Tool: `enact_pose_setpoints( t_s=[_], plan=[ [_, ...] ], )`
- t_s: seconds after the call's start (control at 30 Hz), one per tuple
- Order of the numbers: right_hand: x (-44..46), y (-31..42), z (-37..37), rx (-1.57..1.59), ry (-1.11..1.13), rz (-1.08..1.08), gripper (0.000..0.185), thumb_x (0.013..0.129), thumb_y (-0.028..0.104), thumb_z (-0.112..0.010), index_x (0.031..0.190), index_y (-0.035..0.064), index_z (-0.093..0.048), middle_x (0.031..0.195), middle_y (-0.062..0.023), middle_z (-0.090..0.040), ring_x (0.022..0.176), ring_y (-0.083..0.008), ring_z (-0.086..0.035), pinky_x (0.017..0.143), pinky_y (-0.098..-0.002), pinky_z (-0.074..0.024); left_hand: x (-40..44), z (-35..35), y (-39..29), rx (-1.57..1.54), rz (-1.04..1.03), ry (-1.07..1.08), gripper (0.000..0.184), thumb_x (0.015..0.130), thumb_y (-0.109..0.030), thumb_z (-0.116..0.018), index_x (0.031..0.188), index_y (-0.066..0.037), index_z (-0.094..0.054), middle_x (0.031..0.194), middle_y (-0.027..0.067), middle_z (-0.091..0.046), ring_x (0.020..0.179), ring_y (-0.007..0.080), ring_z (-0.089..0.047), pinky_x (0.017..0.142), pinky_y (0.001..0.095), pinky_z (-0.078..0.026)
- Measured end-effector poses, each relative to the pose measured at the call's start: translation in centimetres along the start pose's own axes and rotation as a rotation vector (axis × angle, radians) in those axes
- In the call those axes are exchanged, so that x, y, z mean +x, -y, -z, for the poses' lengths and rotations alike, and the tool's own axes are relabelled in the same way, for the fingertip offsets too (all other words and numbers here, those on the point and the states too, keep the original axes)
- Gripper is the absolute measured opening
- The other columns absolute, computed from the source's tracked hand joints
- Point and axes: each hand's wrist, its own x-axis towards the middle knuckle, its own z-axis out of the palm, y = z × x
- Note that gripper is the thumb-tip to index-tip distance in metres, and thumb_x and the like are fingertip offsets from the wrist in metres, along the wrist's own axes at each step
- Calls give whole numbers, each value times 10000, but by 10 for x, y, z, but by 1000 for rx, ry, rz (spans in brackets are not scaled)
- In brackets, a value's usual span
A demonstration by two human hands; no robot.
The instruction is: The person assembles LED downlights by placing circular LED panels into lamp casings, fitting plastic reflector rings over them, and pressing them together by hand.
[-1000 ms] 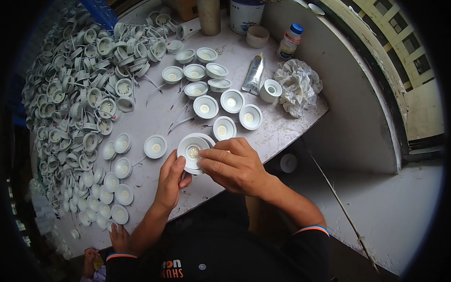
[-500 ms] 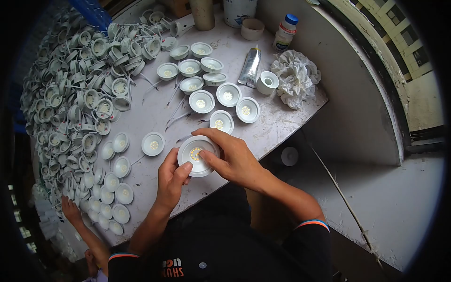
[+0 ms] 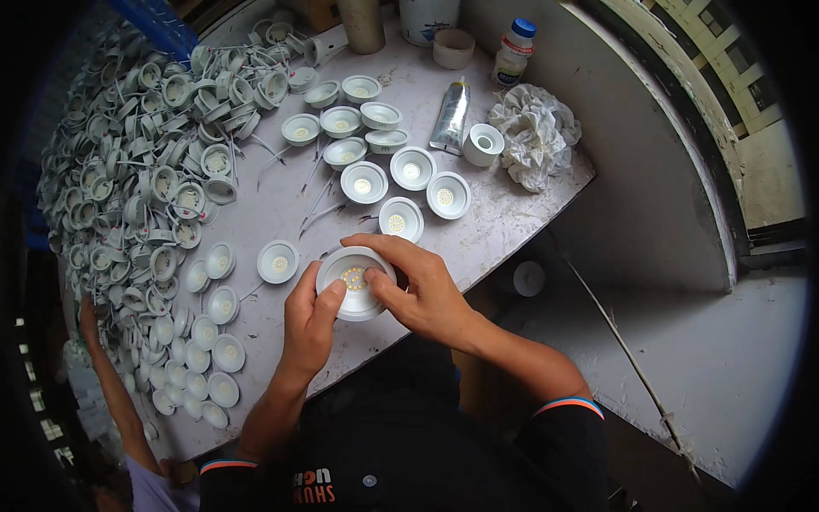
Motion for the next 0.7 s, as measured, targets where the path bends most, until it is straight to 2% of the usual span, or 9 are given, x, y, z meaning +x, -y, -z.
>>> enact_pose_setpoints(
  t_s=[0.07, 0.17, 0.23, 0.37, 0.43, 0.47, 0.53, 0.6, 0.7],
  plan=[
    [-1, -4, -2, 22, -25, 14, 393, 883, 75, -561, 1275, 87, -590, 1010, -68, -644, 643, -89, -477, 573, -239, -411, 0, -4, 4, 3, -27, -20, 232, 953, -191, -516, 1026, 24, -563, 777, 125, -623, 665, 145, -564, 599, 316, -457],
    [0, -7, -3, -37, -61, 180, 407, 864, 68, -565, 1270, 84, -592, 1017, -67, -648, 654, -87, -488, 575, -235, -412, 1, -4, 3, 70, -28, -35, 240, 964, -204, -510, 1005, 26, -562, 760, 134, -618, 664, 147, -558, 599, 317, -451],
    [1, -3, -1, 11, -14, 21, 418, 853, 63, -564, 1269, 79, -591, 1029, -70, -649, 680, -100, -512, 589, -248, -429, 3, -4, 2, 136, -5, -27, 245, 968, -209, -505, 998, 27, -560, 755, 139, -616, 665, 148, -555, 603, 316, -447],
    [4, -2, -2, 57, 11, -34, 423, 855, 86, -557, 1277, 80, -580, 1049, -78, -648, 691, -117, -525, 602, -267, -441, 5, -3, 13, 76, 3, -1, 268, 974, -230, -504, 992, 32, -557, 727, 114, -587, 668, 121, -535, 595, 301, -436],
    [5, -7, 0, -30, 31, 1, 426, 878, 129, -544, 1301, 79, -551, 982, -99, -646, 691, -127, -534, 621, -281, -451, 6, 0, 14, 48, 0, 17, 278, 982, -242, -498, 992, 29, -557, 728, 94, -581, 664, 106, -523, 586, 290, -429],
    [5, -5, 1, -29, 28, 3, 426, 878, 129, -544, 1301, 79, -551, 982, -99, -646, 691, -127, -534, 621, -281, -451, 7, 1, 13, -46, 91, 35, 289, 993, -256, -486, 993, 24, -557, 740, 71, -577, 669, 89, -507, 581, 275, -419],
    [4, 2, 4, -41, 99, -149, 422, 908, 163, -526, 1319, 69, -525, 876, -112, -624, 680, -131, -543, 625, -288, -455, 8, 3, 7, -139, 183, 59, 301, 1004, -270, -474, 994, 20, -557, 752, 49, -573, 674, 73, -492, 576, 259, -409],
    [5, 1, 3, -34, 85, -131, 421, 915, 166, -519, 1324, 63, -518, 833, -109, -607, 671, -132, -539, 620, -292, -454, 10, 5, -4, -218, 213, 63, 322, 1020, -292, -449, 994, 10, -555, 779, 21, -574, 681, 60, -469, 568, 240, -389],
    [5, 7, 2, 12, 79, -163, 421, 926, 172, -514, 1331, 55, -512, 783, -101, -585, 646, -133, -524, 602, -299, -445, 12, 10, 5, -135, 234, 87, 302, 1012, -267, -462, 988, 18, -559, 759, 36, -571, 669, 65, -465, 563, 255, -390]
  ],
)
